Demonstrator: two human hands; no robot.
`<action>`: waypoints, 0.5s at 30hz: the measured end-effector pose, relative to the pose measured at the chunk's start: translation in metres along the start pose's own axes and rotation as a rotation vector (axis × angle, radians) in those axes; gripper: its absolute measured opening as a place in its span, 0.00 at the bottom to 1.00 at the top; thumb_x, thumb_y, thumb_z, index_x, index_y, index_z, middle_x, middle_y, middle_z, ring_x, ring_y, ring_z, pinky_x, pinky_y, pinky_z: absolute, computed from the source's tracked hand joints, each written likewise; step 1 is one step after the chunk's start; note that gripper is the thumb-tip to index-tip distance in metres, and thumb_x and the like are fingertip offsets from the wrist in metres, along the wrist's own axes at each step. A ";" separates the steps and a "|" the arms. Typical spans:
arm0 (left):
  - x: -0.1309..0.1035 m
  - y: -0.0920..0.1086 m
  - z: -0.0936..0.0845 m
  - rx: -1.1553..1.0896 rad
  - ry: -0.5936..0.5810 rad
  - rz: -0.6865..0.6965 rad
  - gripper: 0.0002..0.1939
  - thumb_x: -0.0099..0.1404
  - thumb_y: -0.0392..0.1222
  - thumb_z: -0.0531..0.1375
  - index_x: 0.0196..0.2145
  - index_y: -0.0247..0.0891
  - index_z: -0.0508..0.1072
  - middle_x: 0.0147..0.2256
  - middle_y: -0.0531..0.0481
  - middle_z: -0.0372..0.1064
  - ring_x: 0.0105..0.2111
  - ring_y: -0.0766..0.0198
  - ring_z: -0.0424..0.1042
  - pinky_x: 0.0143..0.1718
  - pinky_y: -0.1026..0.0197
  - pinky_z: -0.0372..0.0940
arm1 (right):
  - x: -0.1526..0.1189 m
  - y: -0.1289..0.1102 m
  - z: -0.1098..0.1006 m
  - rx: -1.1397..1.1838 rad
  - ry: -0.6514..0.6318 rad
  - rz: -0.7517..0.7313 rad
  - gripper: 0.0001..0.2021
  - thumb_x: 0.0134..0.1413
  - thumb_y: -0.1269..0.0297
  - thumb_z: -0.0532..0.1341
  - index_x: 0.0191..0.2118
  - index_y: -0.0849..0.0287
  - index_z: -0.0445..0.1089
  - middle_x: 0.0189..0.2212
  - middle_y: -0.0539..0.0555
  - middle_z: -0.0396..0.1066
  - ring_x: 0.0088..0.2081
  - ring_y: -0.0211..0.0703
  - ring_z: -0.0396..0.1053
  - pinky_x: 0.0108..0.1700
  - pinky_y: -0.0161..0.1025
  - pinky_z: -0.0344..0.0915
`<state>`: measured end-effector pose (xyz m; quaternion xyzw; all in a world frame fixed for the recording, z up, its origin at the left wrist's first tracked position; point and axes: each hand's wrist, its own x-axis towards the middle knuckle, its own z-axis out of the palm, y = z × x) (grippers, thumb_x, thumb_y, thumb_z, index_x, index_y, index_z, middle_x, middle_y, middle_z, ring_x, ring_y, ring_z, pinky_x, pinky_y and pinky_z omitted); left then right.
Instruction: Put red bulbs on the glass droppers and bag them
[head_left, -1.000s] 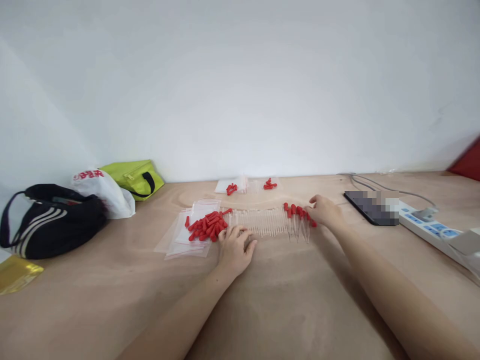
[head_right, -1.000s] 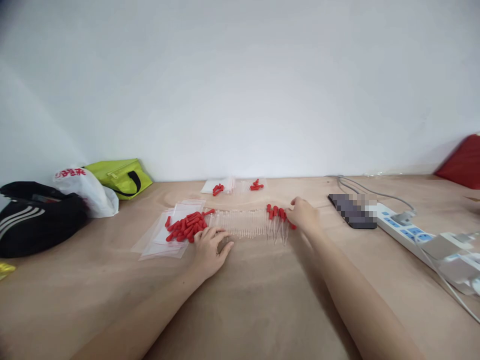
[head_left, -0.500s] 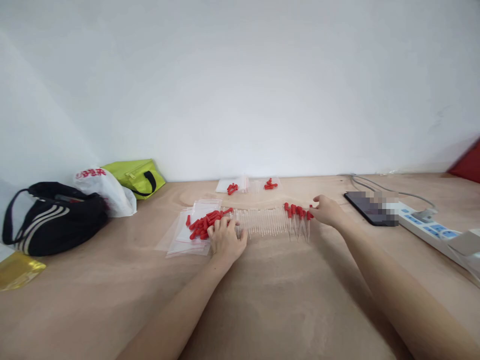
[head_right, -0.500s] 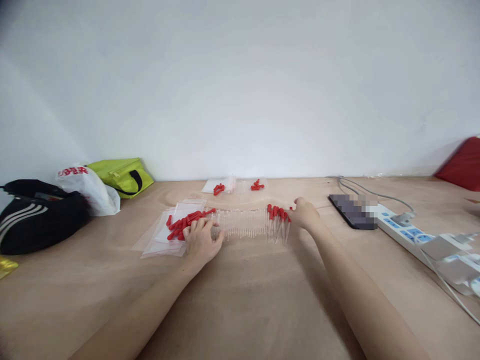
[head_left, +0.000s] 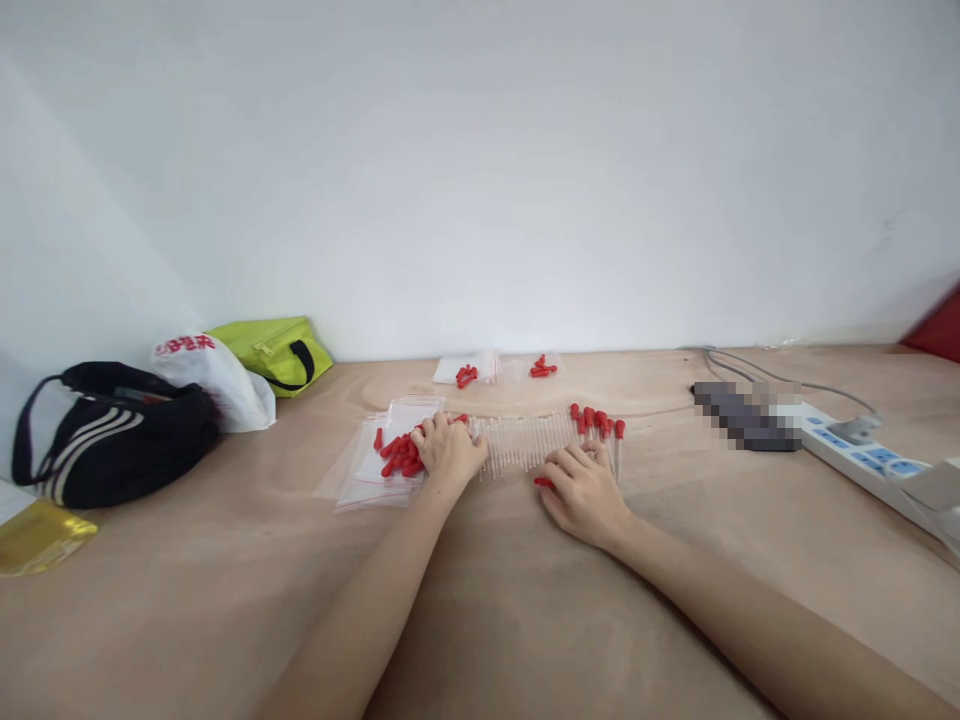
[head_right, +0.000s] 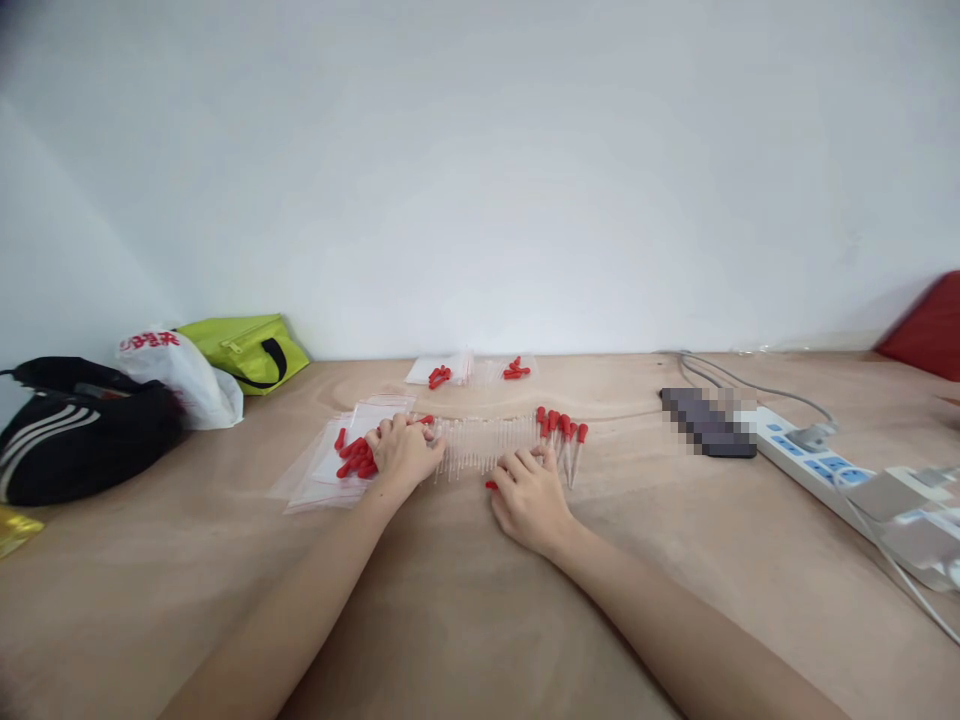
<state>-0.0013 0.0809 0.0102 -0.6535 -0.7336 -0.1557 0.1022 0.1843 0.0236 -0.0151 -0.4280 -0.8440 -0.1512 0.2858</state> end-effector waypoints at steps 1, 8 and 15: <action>0.001 0.001 0.000 0.017 -0.006 -0.007 0.14 0.52 0.49 0.54 0.27 0.39 0.75 0.38 0.41 0.65 0.41 0.47 0.59 0.40 0.49 0.49 | -0.001 0.000 0.001 0.001 0.006 -0.023 0.04 0.47 0.70 0.54 0.28 0.59 0.66 0.29 0.53 0.67 0.33 0.42 0.59 0.42 0.45 0.45; 0.004 0.009 -0.003 0.097 -0.023 0.001 0.15 0.55 0.44 0.53 0.31 0.34 0.76 0.37 0.37 0.65 0.40 0.45 0.59 0.38 0.49 0.49 | -0.002 -0.001 0.007 0.027 0.027 -0.038 0.05 0.47 0.71 0.53 0.28 0.59 0.66 0.27 0.52 0.66 0.33 0.41 0.58 0.42 0.44 0.45; -0.002 0.016 -0.006 0.141 -0.061 0.034 0.15 0.57 0.40 0.52 0.32 0.29 0.75 0.37 0.34 0.64 0.39 0.47 0.60 0.37 0.50 0.49 | -0.002 -0.001 0.007 0.039 0.014 -0.014 0.05 0.48 0.70 0.54 0.29 0.59 0.66 0.27 0.52 0.66 0.33 0.41 0.59 0.42 0.43 0.46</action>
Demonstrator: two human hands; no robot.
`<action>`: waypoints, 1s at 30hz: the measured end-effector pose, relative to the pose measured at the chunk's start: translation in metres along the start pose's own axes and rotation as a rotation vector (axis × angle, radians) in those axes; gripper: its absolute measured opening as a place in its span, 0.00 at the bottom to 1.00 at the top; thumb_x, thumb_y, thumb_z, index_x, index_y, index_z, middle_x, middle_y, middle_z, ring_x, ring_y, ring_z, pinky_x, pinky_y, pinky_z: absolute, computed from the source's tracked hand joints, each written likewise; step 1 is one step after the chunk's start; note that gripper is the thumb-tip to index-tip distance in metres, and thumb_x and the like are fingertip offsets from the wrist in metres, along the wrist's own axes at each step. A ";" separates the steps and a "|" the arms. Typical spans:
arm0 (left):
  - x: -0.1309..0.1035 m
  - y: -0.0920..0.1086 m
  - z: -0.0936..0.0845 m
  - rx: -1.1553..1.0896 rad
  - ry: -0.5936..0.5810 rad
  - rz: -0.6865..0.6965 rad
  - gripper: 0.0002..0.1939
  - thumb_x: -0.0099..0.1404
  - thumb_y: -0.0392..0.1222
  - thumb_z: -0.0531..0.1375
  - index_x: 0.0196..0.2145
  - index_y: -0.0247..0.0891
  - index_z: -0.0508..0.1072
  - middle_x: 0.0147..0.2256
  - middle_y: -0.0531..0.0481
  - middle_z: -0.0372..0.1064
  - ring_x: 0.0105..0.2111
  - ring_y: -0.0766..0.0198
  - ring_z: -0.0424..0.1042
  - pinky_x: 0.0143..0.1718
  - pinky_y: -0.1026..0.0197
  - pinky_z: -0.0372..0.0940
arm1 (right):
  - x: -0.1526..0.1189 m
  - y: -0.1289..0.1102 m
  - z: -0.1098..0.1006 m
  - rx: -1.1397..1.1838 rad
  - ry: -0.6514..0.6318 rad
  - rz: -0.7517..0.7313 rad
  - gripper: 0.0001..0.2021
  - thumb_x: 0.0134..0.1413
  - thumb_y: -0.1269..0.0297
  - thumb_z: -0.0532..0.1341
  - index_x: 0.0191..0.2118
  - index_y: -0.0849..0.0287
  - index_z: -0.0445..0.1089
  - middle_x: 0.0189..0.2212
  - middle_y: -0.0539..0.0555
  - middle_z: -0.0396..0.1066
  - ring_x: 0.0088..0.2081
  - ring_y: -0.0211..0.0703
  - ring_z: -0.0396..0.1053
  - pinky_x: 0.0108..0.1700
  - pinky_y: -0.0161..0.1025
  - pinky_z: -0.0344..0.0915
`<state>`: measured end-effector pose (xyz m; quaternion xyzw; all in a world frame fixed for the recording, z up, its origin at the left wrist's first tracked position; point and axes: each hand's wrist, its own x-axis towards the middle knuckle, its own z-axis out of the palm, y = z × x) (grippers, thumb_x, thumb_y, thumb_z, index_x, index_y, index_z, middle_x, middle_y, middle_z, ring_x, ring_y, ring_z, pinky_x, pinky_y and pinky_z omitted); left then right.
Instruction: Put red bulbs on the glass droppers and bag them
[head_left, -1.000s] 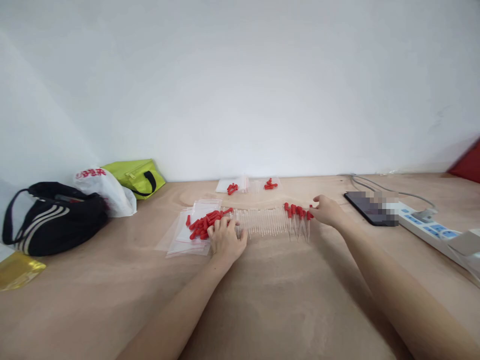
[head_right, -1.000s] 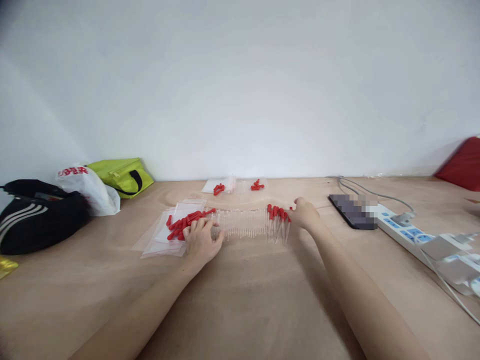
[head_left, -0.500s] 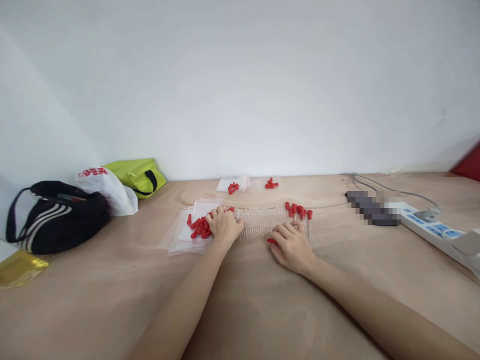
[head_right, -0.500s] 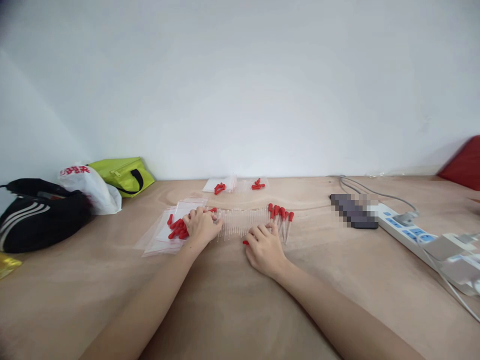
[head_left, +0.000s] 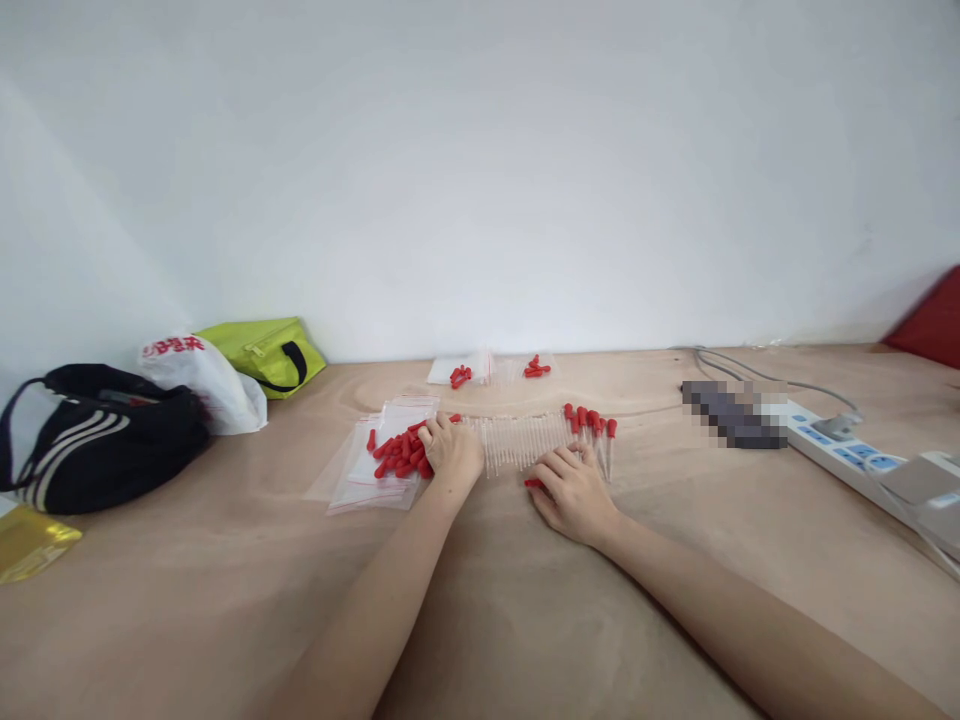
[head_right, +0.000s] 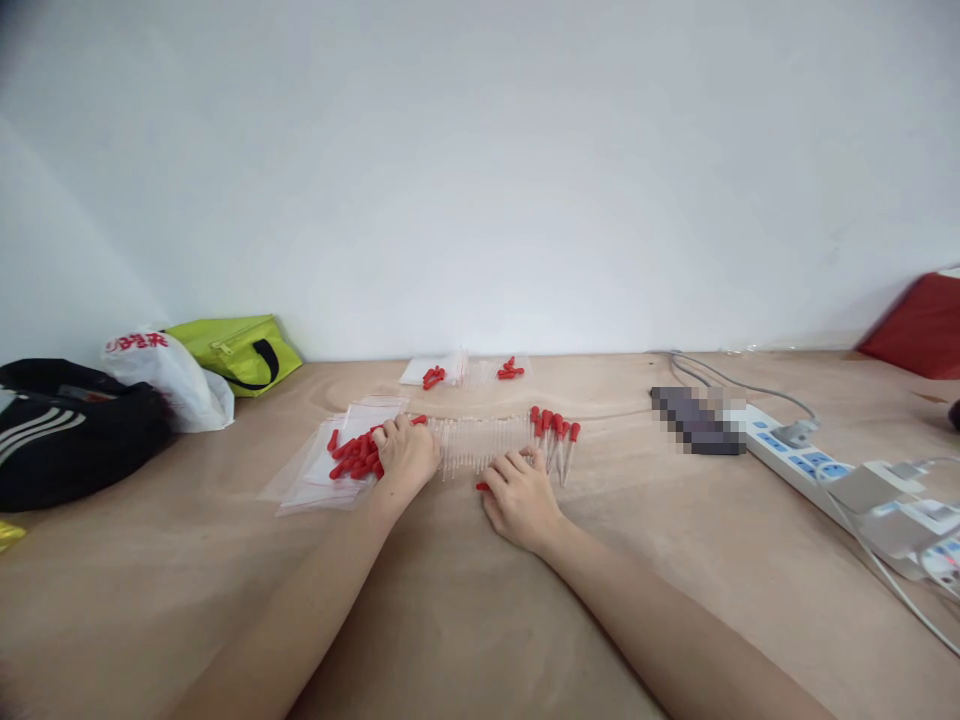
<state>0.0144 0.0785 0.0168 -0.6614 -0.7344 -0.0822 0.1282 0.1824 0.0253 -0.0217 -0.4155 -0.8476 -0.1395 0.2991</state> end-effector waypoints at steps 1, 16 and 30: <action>-0.001 0.000 -0.001 -0.001 0.004 0.005 0.16 0.58 0.42 0.52 0.32 0.29 0.75 0.37 0.34 0.64 0.39 0.46 0.59 0.38 0.50 0.49 | 0.000 0.000 0.000 0.003 -0.001 -0.001 0.05 0.48 0.70 0.54 0.29 0.59 0.66 0.27 0.52 0.66 0.33 0.41 0.59 0.42 0.43 0.46; 0.002 -0.001 0.004 -0.037 0.000 -0.001 0.12 0.55 0.43 0.54 0.30 0.34 0.74 0.39 0.36 0.65 0.41 0.46 0.58 0.37 0.50 0.52 | 0.001 0.000 0.000 0.000 -0.014 0.000 0.04 0.48 0.70 0.54 0.28 0.59 0.65 0.27 0.52 0.66 0.33 0.41 0.59 0.42 0.43 0.47; -0.047 -0.024 -0.001 -0.462 0.106 0.640 0.08 0.65 0.38 0.50 0.33 0.40 0.68 0.31 0.52 0.70 0.33 0.63 0.67 0.44 0.56 0.49 | -0.001 0.003 0.003 0.083 0.029 0.088 0.04 0.51 0.70 0.53 0.31 0.58 0.65 0.27 0.51 0.69 0.34 0.42 0.62 0.46 0.44 0.47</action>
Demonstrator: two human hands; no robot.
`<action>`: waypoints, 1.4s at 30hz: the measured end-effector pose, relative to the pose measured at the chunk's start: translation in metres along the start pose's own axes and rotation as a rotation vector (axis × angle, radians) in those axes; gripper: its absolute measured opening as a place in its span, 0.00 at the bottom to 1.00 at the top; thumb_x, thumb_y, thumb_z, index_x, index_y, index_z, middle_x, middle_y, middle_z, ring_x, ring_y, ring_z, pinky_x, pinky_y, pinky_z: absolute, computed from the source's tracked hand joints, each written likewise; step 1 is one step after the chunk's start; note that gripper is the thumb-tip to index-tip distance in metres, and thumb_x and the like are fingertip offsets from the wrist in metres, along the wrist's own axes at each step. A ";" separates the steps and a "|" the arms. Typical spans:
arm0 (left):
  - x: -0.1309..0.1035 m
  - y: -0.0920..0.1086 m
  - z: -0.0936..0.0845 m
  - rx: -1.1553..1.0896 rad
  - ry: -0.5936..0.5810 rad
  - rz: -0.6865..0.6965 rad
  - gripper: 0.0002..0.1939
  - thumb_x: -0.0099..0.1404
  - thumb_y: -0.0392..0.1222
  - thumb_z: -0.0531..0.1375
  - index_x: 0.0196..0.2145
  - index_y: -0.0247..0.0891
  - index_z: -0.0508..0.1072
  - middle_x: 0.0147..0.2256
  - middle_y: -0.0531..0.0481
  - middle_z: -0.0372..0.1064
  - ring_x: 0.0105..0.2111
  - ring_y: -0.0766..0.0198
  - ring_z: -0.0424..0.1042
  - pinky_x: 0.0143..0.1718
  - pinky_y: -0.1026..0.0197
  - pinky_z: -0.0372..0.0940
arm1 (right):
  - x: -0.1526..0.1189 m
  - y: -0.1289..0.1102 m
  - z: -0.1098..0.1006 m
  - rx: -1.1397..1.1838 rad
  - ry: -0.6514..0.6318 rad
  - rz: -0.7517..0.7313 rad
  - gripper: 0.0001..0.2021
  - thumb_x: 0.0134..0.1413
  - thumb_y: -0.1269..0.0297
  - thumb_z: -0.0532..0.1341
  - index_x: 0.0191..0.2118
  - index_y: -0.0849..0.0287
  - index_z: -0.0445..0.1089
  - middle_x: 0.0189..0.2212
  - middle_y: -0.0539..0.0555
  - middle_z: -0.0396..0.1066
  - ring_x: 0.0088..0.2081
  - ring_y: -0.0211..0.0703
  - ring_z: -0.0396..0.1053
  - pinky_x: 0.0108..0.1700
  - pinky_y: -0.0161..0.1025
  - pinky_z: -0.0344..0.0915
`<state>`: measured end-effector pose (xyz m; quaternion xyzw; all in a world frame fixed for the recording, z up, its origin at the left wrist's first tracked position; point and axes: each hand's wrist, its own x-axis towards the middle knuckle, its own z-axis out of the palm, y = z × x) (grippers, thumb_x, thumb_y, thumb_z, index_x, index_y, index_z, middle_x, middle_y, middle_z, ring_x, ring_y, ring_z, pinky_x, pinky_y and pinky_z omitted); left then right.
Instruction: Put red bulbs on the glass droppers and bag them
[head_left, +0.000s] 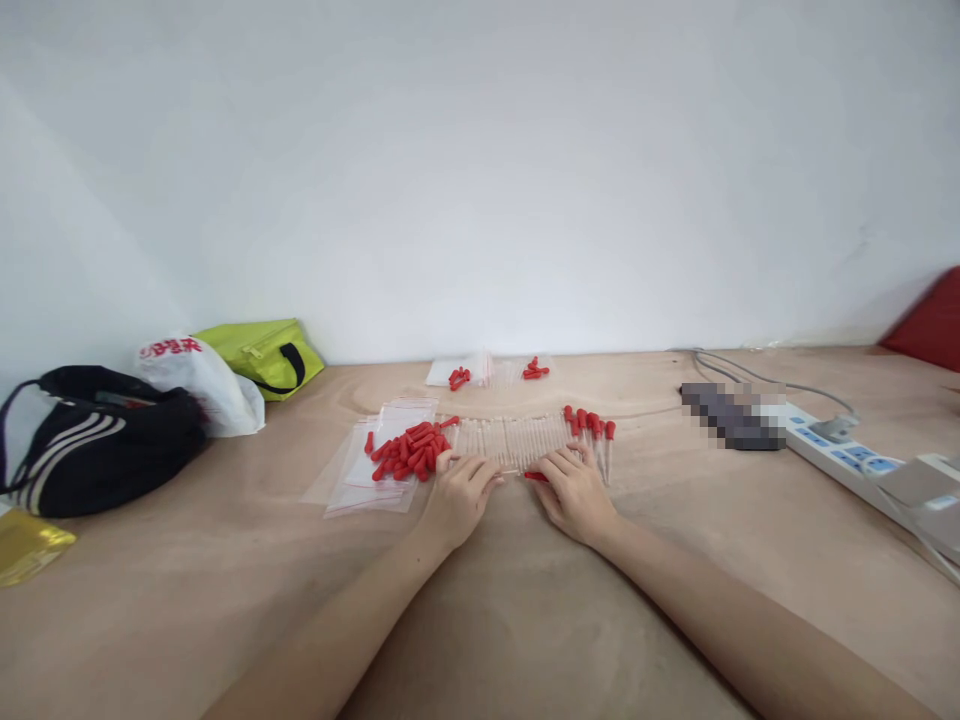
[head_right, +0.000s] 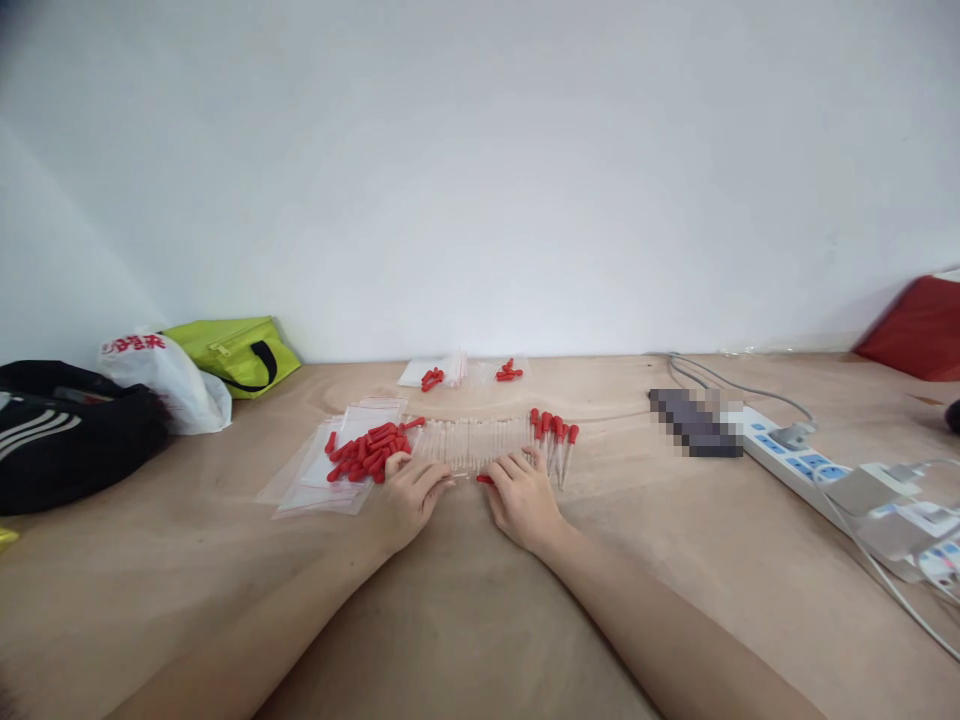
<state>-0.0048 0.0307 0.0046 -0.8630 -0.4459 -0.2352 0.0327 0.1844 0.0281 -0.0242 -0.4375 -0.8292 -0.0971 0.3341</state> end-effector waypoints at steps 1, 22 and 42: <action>-0.004 0.000 0.001 -0.003 -0.010 0.010 0.08 0.65 0.38 0.49 0.34 0.41 0.68 0.32 0.52 0.71 0.34 0.63 0.67 0.43 0.56 0.49 | 0.000 0.000 0.000 0.007 -0.004 0.006 0.05 0.52 0.70 0.53 0.31 0.58 0.65 0.27 0.51 0.69 0.33 0.41 0.63 0.46 0.44 0.47; -0.006 -0.008 0.013 -0.074 0.098 0.176 0.13 0.67 0.36 0.47 0.34 0.40 0.70 0.30 0.53 0.72 0.31 0.66 0.67 0.38 0.58 0.47 | 0.000 0.008 0.009 0.312 -0.029 -0.052 0.07 0.57 0.68 0.49 0.36 0.58 0.64 0.30 0.52 0.71 0.32 0.40 0.67 0.43 0.43 0.58; -0.004 -0.005 0.008 -0.055 0.002 0.229 0.11 0.62 0.31 0.49 0.27 0.37 0.68 0.25 0.52 0.69 0.29 0.65 0.65 0.33 0.60 0.49 | -0.002 0.009 0.008 0.405 -0.019 -0.187 0.07 0.56 0.69 0.52 0.35 0.59 0.66 0.29 0.54 0.70 0.31 0.38 0.65 0.39 0.40 0.60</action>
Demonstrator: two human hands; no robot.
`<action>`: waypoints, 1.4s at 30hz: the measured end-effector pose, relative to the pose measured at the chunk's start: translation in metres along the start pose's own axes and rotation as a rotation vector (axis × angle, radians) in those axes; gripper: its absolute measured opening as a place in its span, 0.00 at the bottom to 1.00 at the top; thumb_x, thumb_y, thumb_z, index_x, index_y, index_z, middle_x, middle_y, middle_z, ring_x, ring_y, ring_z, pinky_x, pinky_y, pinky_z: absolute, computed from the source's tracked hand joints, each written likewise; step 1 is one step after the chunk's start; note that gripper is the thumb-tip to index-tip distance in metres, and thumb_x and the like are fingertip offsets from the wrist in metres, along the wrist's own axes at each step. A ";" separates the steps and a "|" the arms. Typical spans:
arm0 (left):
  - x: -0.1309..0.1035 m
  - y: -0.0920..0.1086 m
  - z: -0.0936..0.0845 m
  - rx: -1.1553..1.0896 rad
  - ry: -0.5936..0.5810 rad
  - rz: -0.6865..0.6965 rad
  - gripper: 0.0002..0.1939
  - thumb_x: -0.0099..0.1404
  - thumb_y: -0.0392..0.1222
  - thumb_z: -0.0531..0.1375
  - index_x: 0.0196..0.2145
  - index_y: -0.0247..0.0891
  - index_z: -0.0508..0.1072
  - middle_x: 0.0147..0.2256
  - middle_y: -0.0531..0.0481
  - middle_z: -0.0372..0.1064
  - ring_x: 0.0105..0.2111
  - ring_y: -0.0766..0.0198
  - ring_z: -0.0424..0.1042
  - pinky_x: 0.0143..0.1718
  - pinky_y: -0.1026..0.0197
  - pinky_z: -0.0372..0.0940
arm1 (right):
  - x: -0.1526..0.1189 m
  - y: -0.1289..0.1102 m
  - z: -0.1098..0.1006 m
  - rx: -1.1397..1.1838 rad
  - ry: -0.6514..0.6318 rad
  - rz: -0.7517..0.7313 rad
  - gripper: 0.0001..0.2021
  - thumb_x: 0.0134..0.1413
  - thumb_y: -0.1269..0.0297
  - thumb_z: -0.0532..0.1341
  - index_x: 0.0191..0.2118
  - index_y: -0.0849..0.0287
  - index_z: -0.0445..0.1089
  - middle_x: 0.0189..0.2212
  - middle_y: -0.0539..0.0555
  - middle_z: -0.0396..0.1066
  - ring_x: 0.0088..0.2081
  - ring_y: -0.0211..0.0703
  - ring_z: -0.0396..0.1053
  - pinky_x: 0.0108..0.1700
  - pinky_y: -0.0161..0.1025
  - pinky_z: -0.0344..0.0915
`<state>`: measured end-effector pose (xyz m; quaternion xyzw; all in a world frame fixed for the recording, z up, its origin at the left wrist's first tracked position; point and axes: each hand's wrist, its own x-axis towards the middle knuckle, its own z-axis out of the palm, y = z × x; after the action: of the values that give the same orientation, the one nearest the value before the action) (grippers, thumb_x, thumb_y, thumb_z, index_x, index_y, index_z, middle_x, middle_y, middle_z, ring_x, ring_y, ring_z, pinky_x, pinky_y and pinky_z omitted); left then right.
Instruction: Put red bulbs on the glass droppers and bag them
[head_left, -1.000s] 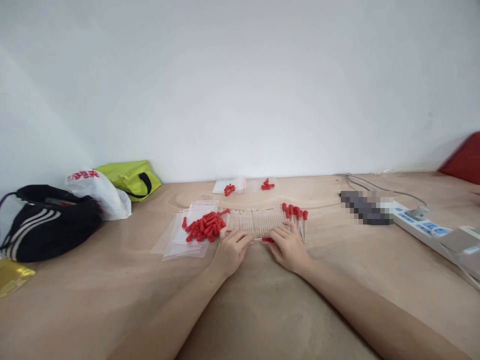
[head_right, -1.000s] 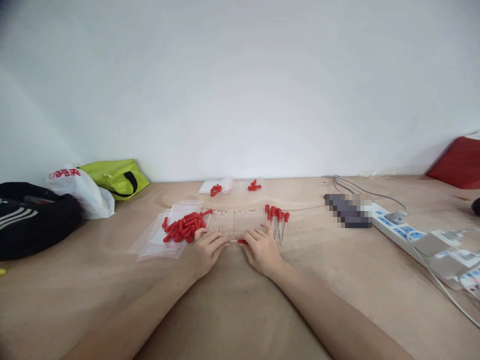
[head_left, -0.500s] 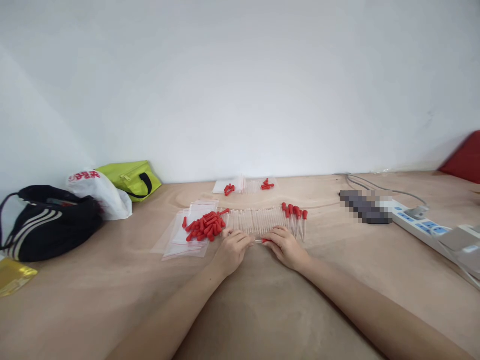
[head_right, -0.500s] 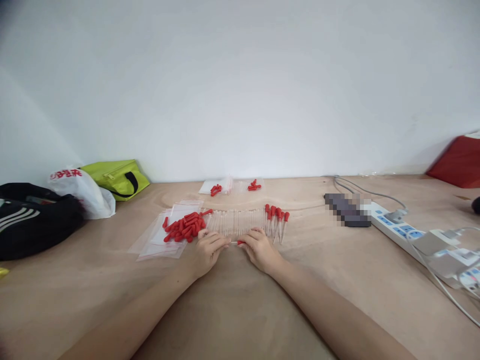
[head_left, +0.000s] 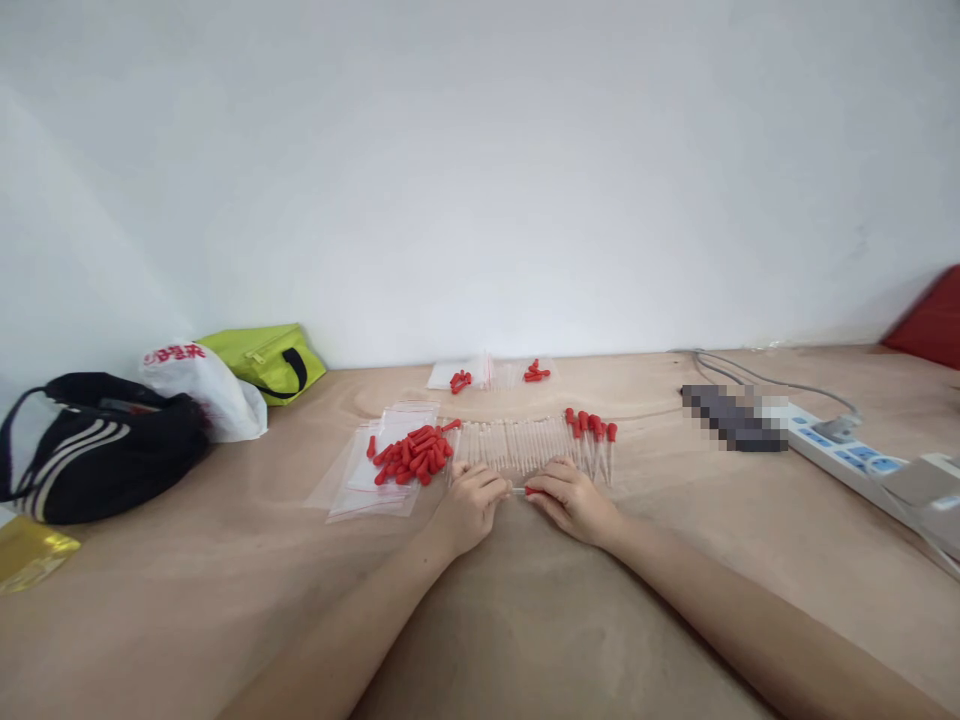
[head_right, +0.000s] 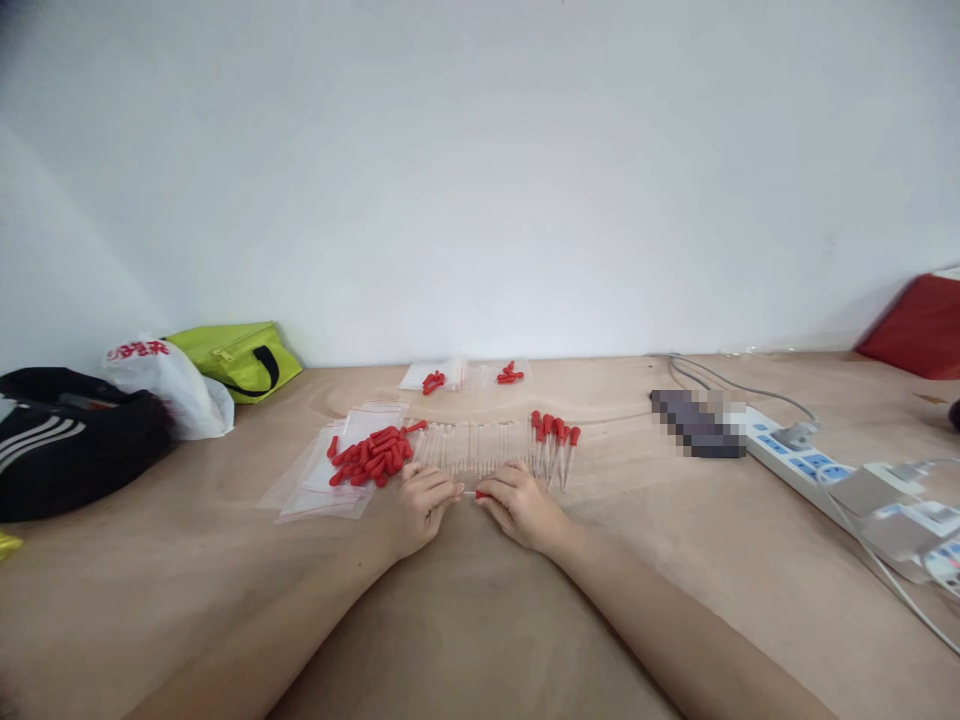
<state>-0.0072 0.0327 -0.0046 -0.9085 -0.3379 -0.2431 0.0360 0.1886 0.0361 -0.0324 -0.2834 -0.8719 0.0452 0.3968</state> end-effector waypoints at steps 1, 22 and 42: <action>0.000 0.000 0.000 -0.001 -0.001 0.004 0.11 0.62 0.31 0.49 0.27 0.37 0.68 0.25 0.52 0.69 0.29 0.65 0.65 0.33 0.60 0.49 | 0.000 0.000 0.000 -0.005 -0.008 -0.001 0.07 0.55 0.69 0.52 0.35 0.59 0.66 0.28 0.54 0.70 0.31 0.38 0.65 0.38 0.40 0.60; -0.003 -0.001 -0.004 0.041 0.114 -0.043 0.12 0.66 0.40 0.47 0.35 0.39 0.70 0.29 0.52 0.71 0.31 0.64 0.66 0.41 0.55 0.47 | 0.001 0.001 -0.013 -0.068 0.003 0.129 0.06 0.54 0.64 0.55 0.33 0.57 0.68 0.28 0.51 0.71 0.30 0.38 0.65 0.38 0.41 0.52; -0.005 0.005 0.002 0.021 0.090 -0.021 0.12 0.64 0.37 0.48 0.28 0.38 0.69 0.22 0.53 0.68 0.27 0.65 0.65 0.39 0.55 0.47 | 0.005 -0.005 -0.010 -0.061 -0.075 0.001 0.08 0.56 0.65 0.52 0.31 0.58 0.66 0.24 0.51 0.69 0.29 0.38 0.64 0.40 0.41 0.53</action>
<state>-0.0066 0.0265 -0.0087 -0.8926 -0.3480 -0.2808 0.0580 0.1907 0.0331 -0.0203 -0.2939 -0.8870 0.0292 0.3550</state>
